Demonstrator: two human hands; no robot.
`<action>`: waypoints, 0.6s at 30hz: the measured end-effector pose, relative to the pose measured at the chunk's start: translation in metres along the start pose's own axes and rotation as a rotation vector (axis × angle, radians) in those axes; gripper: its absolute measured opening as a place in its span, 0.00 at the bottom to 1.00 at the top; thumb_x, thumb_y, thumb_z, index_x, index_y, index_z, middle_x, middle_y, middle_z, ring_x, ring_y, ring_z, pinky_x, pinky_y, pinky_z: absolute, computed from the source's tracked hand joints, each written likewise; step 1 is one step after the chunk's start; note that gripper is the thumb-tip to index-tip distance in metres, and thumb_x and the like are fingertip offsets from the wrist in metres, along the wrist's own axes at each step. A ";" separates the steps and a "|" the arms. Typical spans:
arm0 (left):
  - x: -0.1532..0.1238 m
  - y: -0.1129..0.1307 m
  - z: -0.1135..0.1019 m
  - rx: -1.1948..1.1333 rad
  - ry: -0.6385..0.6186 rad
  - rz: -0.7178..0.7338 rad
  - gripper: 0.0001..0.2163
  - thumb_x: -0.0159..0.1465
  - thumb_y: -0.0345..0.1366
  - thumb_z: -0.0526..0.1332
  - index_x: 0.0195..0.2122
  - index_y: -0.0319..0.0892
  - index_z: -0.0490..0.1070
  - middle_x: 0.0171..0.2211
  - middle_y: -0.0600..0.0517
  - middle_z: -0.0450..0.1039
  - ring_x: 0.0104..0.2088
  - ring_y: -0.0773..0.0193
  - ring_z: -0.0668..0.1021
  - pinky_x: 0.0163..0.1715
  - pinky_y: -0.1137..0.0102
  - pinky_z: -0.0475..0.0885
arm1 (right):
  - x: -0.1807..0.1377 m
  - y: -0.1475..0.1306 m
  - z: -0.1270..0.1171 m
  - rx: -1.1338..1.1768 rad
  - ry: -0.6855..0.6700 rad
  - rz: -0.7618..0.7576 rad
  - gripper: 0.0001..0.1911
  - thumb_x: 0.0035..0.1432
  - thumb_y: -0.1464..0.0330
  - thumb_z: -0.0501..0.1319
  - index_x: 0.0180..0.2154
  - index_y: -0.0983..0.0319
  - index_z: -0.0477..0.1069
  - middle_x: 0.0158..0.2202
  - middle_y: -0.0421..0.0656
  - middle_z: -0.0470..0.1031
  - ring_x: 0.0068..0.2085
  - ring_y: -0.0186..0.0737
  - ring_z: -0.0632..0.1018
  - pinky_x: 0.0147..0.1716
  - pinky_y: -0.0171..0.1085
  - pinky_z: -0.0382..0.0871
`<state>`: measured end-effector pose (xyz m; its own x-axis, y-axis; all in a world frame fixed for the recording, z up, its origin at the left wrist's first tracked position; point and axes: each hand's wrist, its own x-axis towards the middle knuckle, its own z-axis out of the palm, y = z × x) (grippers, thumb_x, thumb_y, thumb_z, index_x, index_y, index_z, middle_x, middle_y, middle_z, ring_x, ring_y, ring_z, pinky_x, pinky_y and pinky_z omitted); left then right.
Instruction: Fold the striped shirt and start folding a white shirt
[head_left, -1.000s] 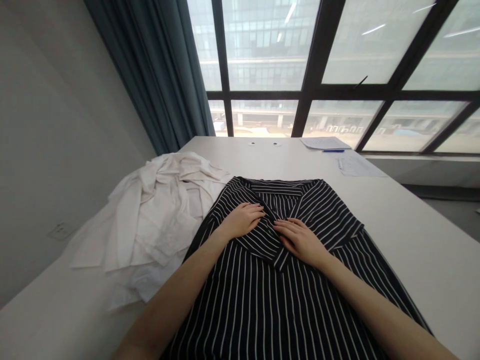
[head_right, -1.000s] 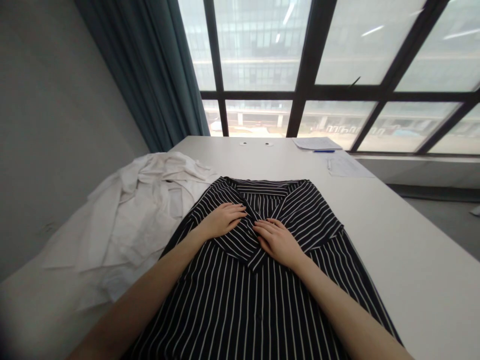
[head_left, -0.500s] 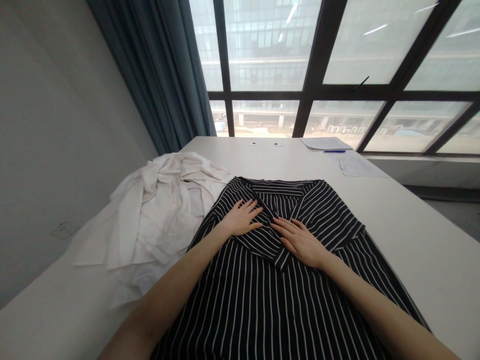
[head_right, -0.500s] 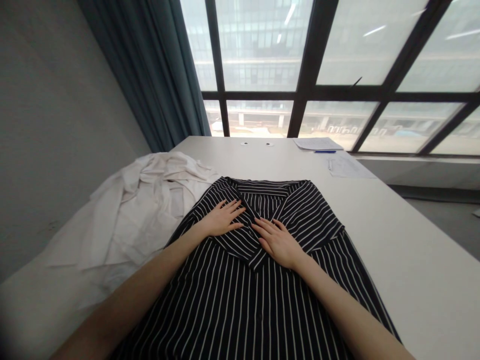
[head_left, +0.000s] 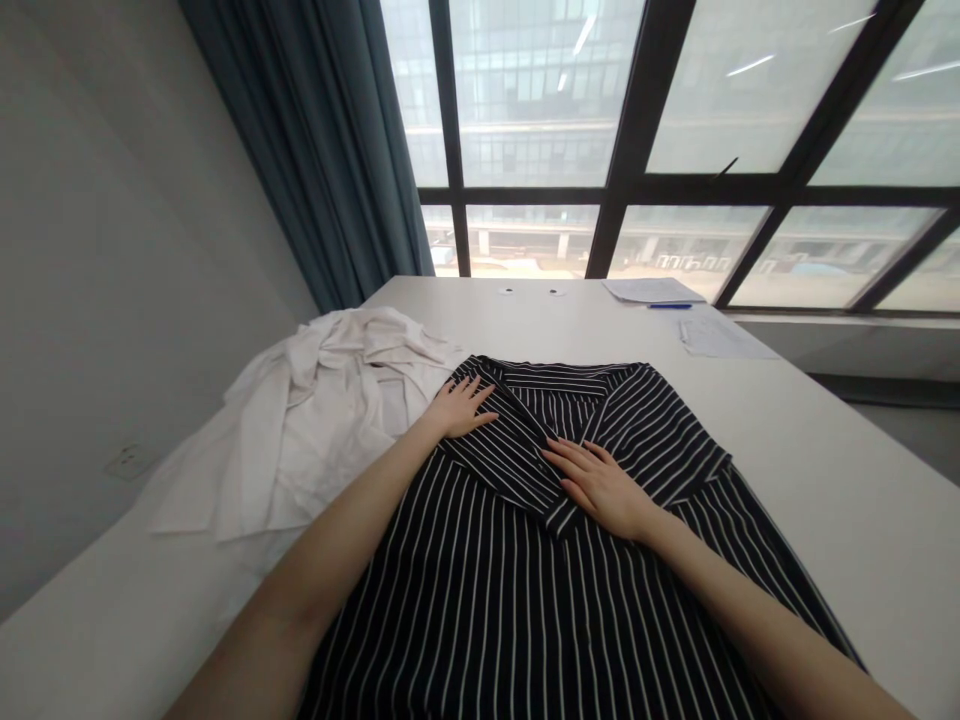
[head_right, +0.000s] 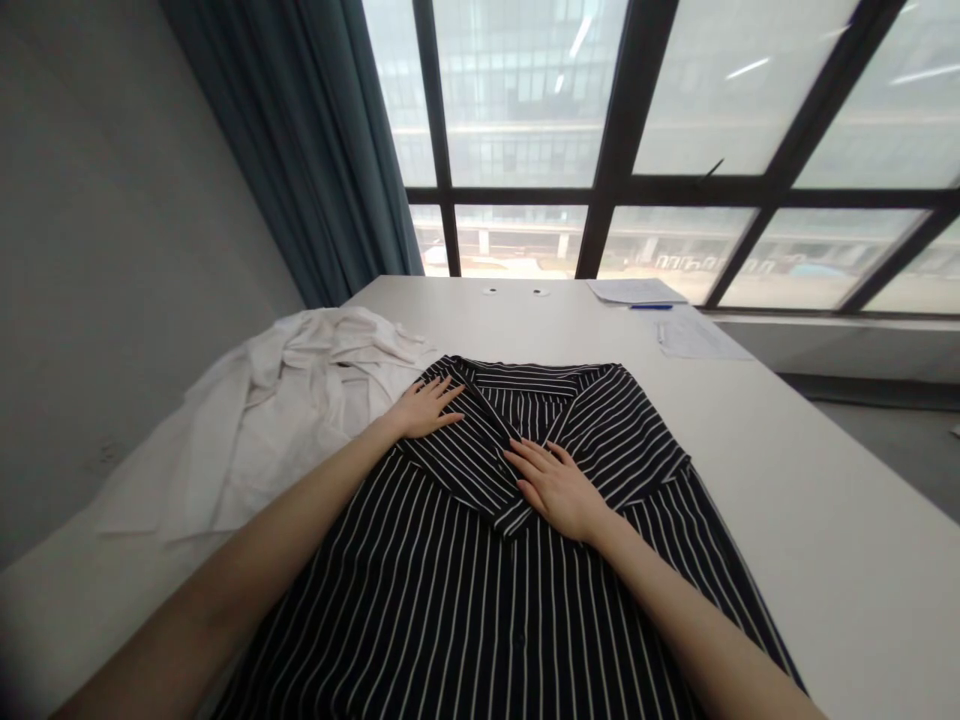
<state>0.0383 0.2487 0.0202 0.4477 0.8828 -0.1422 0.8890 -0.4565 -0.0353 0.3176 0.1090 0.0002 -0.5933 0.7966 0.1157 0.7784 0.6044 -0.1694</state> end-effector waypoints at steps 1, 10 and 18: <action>0.002 -0.002 0.000 -0.006 -0.005 -0.009 0.34 0.67 0.60 0.42 0.70 0.49 0.44 0.70 0.45 0.41 0.69 0.50 0.48 0.65 0.54 0.45 | 0.000 0.000 0.000 -0.001 0.000 -0.002 0.26 0.70 0.60 0.42 0.66 0.56 0.54 0.68 0.42 0.54 0.67 0.41 0.56 0.64 0.51 0.51; 0.022 -0.001 -0.011 -0.020 -0.075 -0.131 0.35 0.67 0.55 0.47 0.68 0.37 0.49 0.68 0.38 0.48 0.68 0.50 0.54 0.64 0.56 0.50 | 0.000 0.000 0.000 -0.002 0.014 -0.011 0.26 0.70 0.60 0.42 0.66 0.55 0.53 0.68 0.42 0.55 0.67 0.41 0.57 0.63 0.52 0.52; 0.020 0.052 -0.003 -0.029 0.033 -0.076 0.31 0.68 0.45 0.49 0.67 0.30 0.50 0.68 0.34 0.45 0.68 0.46 0.52 0.64 0.52 0.48 | 0.000 0.000 0.000 -0.007 0.027 -0.019 0.26 0.70 0.61 0.44 0.66 0.53 0.52 0.67 0.42 0.56 0.67 0.42 0.58 0.63 0.52 0.53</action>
<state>0.0944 0.2432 0.0187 0.3813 0.9181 -0.1076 0.9227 -0.3851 -0.0158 0.3176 0.1091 0.0006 -0.6024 0.7849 0.1450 0.7685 0.6194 -0.1605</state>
